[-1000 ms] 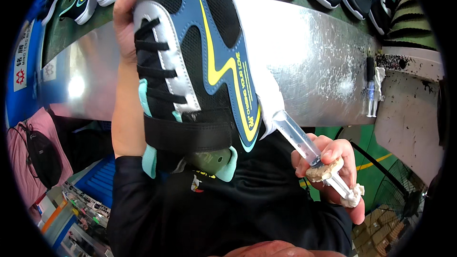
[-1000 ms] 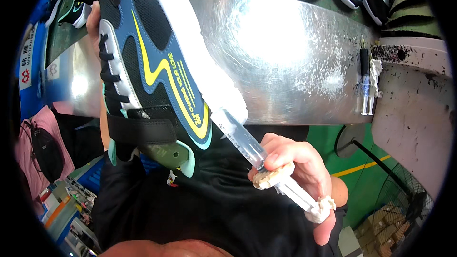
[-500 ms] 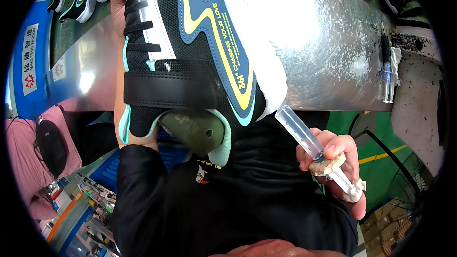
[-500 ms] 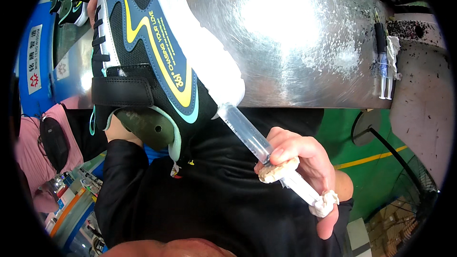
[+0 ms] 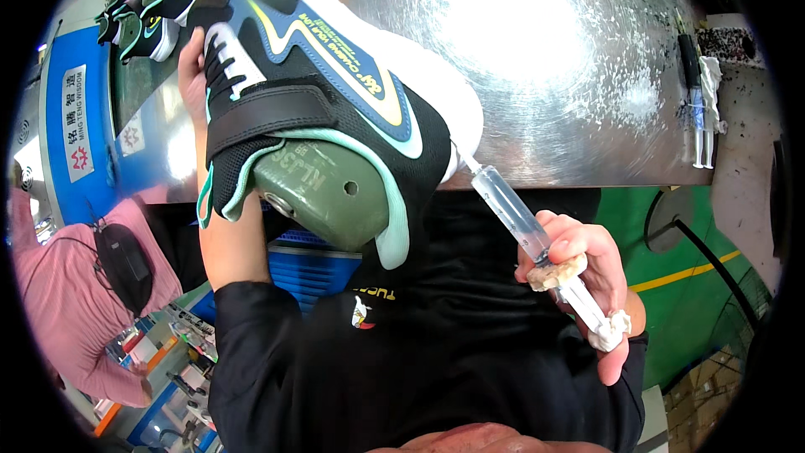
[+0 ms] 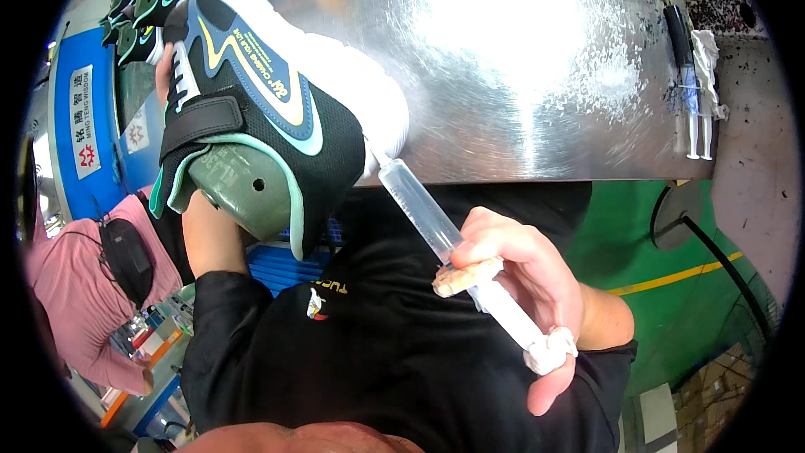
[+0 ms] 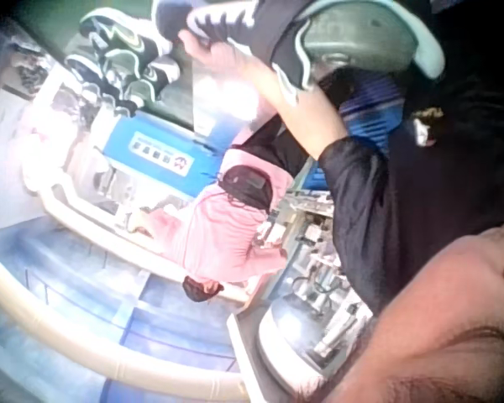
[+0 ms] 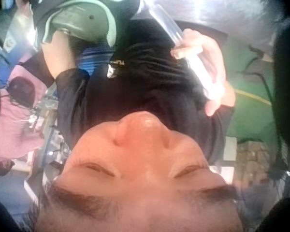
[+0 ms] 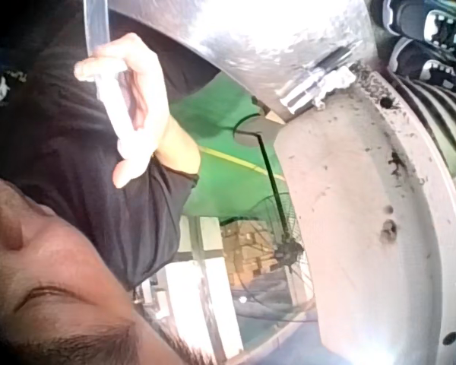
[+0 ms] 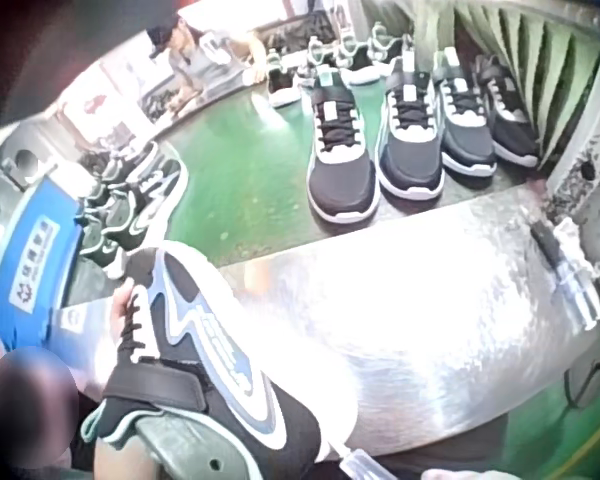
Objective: The person uses a syringe to inject a clear liquid into the seams of several black and teal sneakers on a metal workbench. They repeatedly pick up shoes, apply the liquid along the edges, and place them back in line.
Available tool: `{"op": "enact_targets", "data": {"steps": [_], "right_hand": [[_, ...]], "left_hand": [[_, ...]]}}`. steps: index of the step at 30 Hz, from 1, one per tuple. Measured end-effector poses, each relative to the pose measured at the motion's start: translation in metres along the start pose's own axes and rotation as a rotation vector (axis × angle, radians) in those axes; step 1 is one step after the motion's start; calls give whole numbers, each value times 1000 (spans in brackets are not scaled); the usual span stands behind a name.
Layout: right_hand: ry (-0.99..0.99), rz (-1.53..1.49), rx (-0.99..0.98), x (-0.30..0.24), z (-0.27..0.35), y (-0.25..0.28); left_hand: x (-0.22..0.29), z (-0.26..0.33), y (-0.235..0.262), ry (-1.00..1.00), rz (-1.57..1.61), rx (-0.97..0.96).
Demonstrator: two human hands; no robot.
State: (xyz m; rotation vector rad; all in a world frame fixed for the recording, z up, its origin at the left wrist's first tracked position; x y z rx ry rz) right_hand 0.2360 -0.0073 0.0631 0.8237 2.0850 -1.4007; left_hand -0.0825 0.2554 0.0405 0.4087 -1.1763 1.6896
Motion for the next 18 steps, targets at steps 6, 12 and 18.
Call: {"op": "enact_targets", "data": {"steps": [6,12,18], "right_hand": [[5,24,-55,7,-4,6],[37,298,-141,17,-18,9],[62,376,-160,26,-21,3]], "left_hand": [[1,51,31,91,-71,47],[-6,95,78,-28,-192,106],[-23,152,97,26,-136,165]]}}
Point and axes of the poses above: each hand's wrist, its own z-axis away from the middle knuckle, its own y-axis out of the back of the hand, x = y × z, the point moved 3 cm from there along -z, towards the middle knuckle, and after that the axes turned 9 degrees about y, right-handed, at the moved point
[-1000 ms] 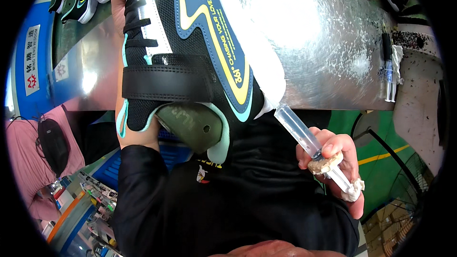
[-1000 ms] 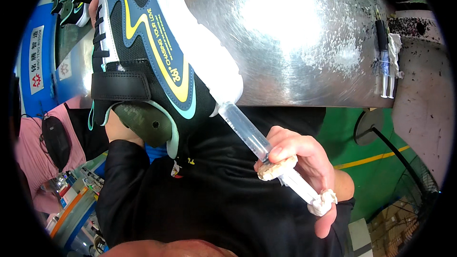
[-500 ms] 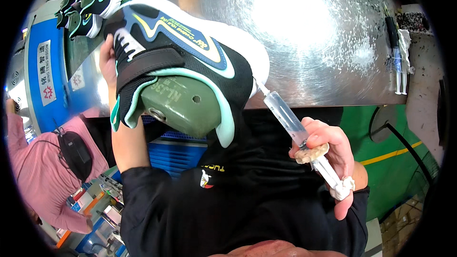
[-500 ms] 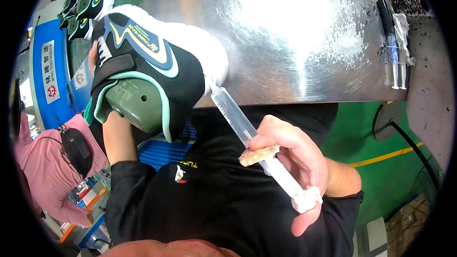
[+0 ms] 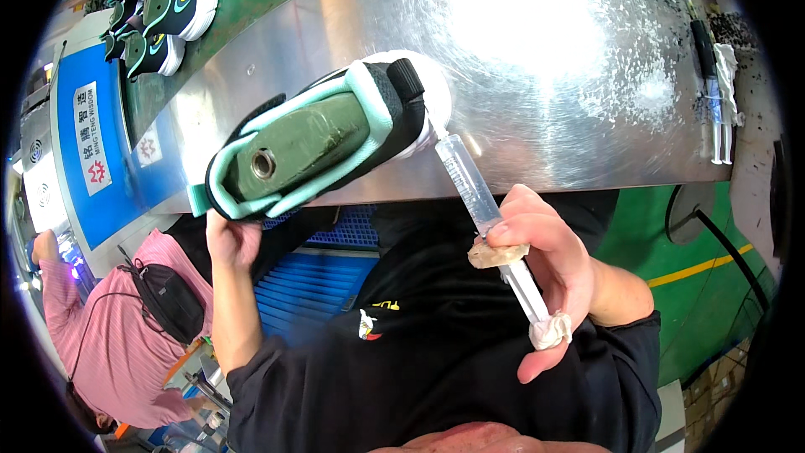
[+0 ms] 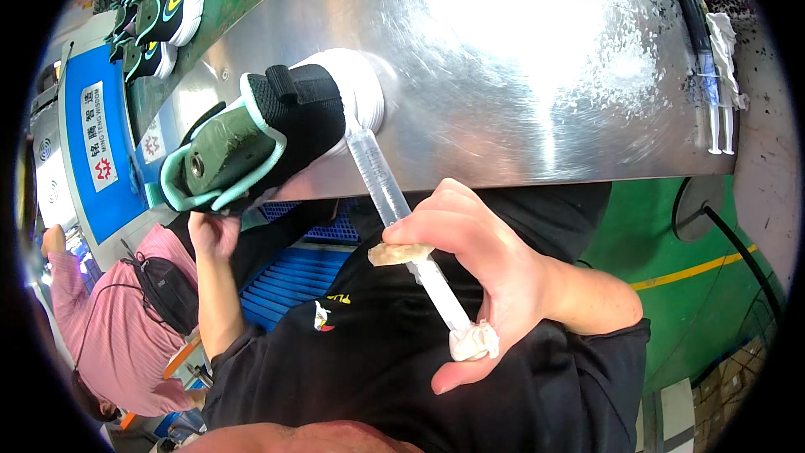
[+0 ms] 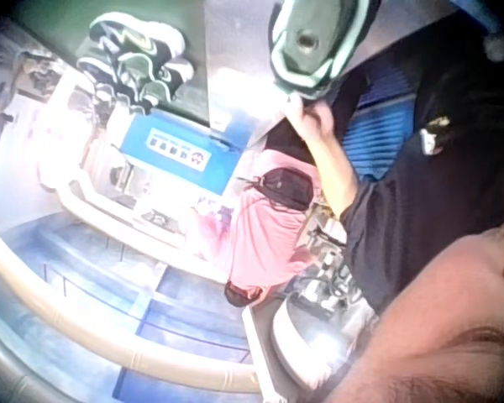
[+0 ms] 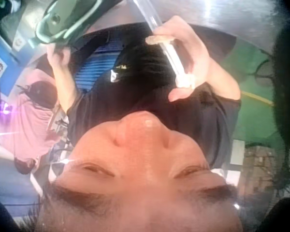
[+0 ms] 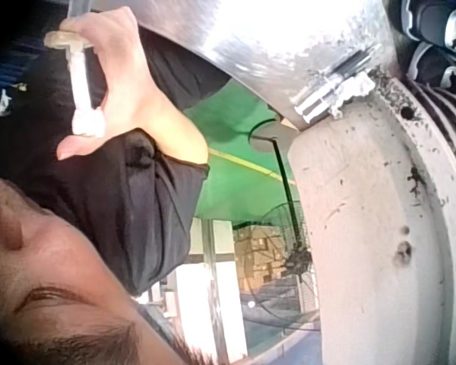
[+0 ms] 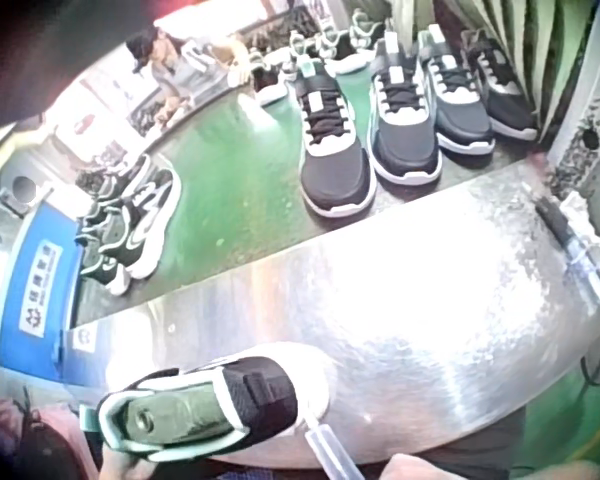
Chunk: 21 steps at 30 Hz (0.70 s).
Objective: The person uses a syringe to inject a clear liquid into the seams of several black and teal sneakers on a metal workbench. They repeatedly pick up shoes, apply the liquid along the edges, and place them back in line.
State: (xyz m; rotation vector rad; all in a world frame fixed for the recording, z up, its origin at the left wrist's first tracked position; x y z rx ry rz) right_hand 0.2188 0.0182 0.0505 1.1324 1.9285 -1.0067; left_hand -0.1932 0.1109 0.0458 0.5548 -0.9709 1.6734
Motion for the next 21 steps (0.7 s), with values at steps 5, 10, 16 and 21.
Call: {"op": "enact_targets", "data": {"steps": [5,10,16,21], "right_hand": [[27,42,-6,1,-2,-5],[30,69,-6,-1,-1,-6],[5,58,1,-3,1,-7],[-10,47,-8,-6,0,-9]], "left_hand": [[-26,32,-32,129,73,-78],[-54,55,-39,236,67,-134],[-81,68,-64,362,121,-135],[-89,70,-89,340,217,-219]]}}
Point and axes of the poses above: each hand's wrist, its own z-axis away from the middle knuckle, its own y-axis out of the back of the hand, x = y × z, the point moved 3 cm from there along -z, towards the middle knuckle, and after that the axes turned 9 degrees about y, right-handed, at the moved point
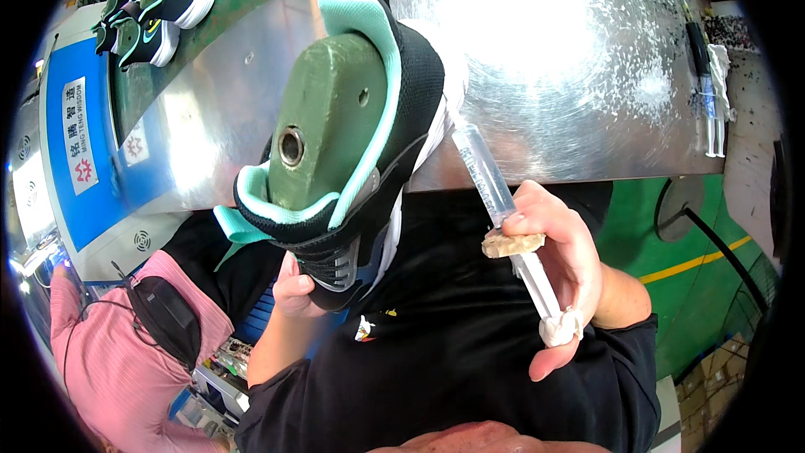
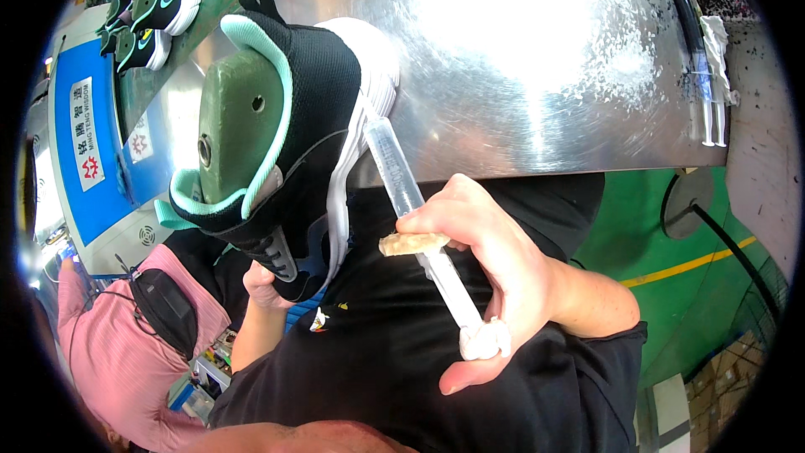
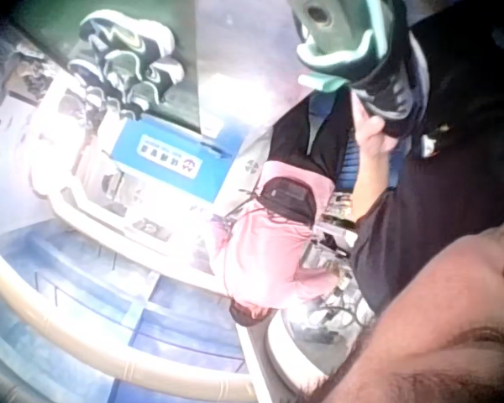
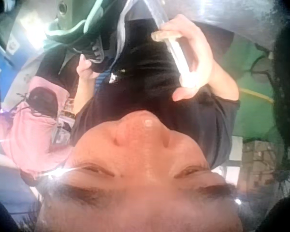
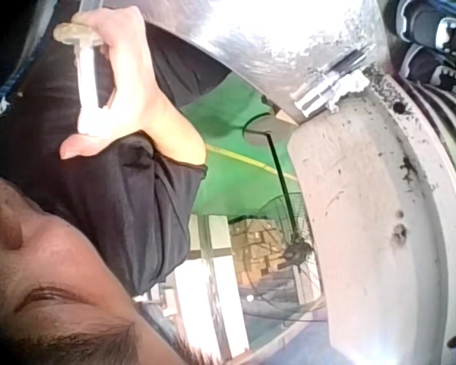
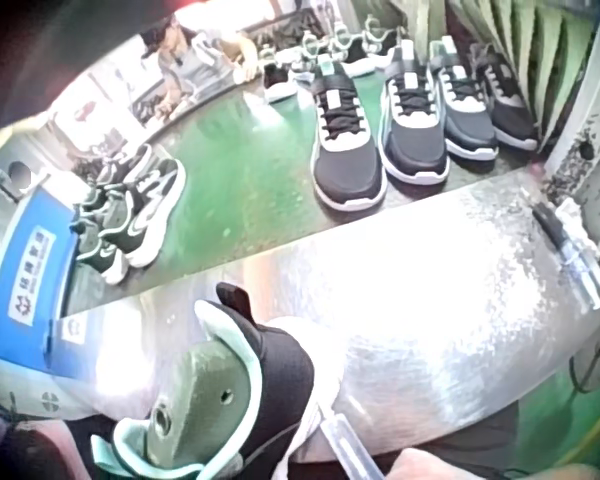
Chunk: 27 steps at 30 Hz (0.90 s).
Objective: The person uses a syringe to inject a clear liquid into the seams of several black and teal sneakers on a metal workbench. They repeatedly pick up shoes, apply the liquid along the edges, and place them back in line.
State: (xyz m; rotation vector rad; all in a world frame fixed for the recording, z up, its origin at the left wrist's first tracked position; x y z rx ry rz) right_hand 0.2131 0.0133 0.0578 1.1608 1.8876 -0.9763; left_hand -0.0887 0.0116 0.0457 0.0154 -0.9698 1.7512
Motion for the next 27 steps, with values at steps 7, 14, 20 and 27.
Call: {"op": "enact_targets", "data": {"steps": [7,14,20,27], "right_hand": [[-9,-12,-16,-7,-6,-7],[3,-12,-4,-10,-9,-15],[11,2,-41,-13,-13,-21],[3,28,-85,-13,-21,-23]], "left_hand": [[-17,4,14,66,-24,-62],[-27,0,8,72,45,-130],[-28,-8,-14,155,112,-166],[-25,-20,-31,209,198,-229]]}}
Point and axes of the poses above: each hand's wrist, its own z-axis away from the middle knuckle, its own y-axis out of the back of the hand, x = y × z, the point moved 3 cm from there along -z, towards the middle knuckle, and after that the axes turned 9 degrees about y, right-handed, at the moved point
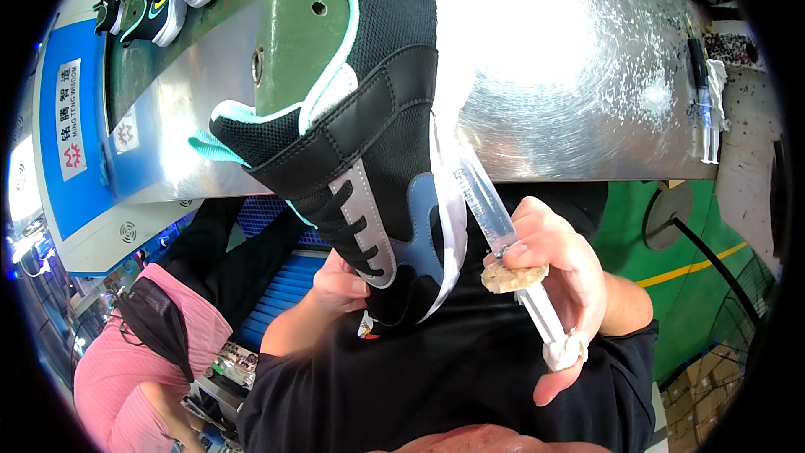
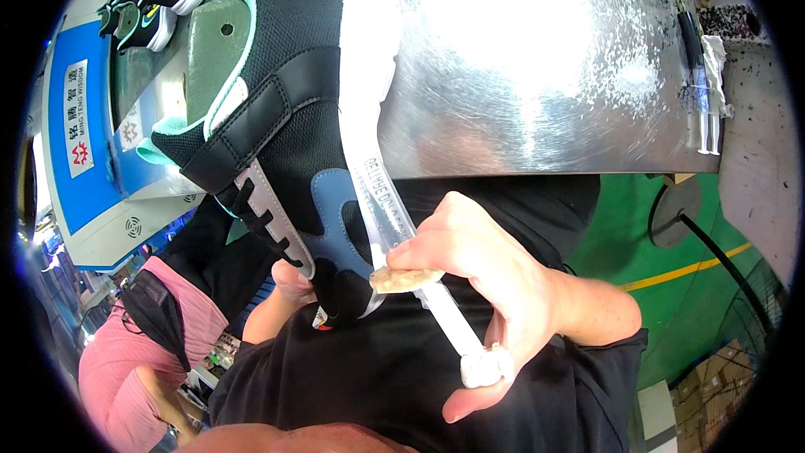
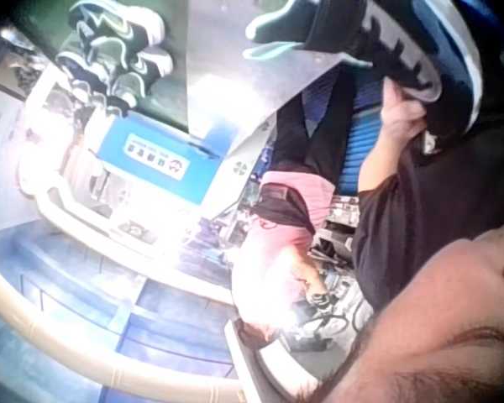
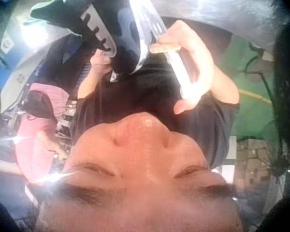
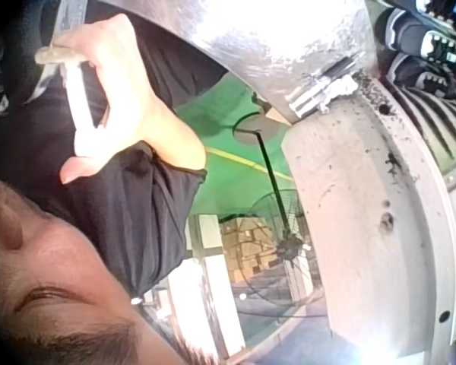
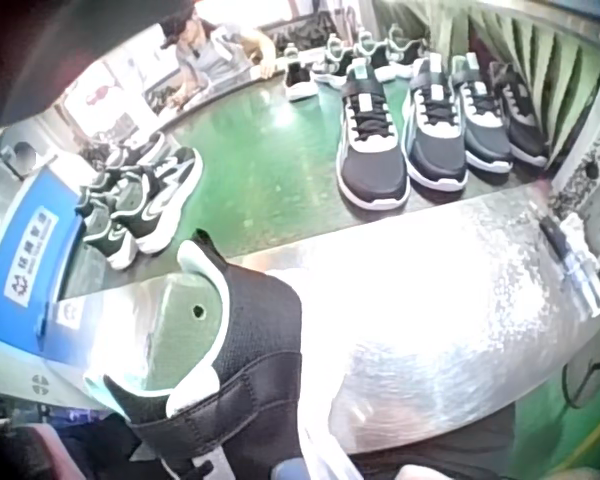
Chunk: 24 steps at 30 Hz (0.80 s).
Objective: The person uses a syringe to inject a clear liquid into the seams of several black and teal sneakers on a metal workbench. They repeatedly pick up shoes, apply the liquid along the edges, and place them back in line.
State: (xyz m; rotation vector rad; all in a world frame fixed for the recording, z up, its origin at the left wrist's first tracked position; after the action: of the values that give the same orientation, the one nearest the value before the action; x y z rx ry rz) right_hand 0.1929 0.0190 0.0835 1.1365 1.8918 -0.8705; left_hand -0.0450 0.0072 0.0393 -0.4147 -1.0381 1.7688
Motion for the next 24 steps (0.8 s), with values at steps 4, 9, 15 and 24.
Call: {"op": "enact_targets", "data": {"steps": [4,9,15,24], "right_hand": [[-3,-23,-25,-1,-1,1],[-67,-79,-18,-9,2,0],[-186,-162,-42,-24,8,3],[-289,-235,-55,-46,13,4]], "left_hand": [[-2,-1,10,17,34,-66],[-4,1,16,41,74,-135],[-5,9,30,165,42,7],[-14,5,35,223,94,76]]}}
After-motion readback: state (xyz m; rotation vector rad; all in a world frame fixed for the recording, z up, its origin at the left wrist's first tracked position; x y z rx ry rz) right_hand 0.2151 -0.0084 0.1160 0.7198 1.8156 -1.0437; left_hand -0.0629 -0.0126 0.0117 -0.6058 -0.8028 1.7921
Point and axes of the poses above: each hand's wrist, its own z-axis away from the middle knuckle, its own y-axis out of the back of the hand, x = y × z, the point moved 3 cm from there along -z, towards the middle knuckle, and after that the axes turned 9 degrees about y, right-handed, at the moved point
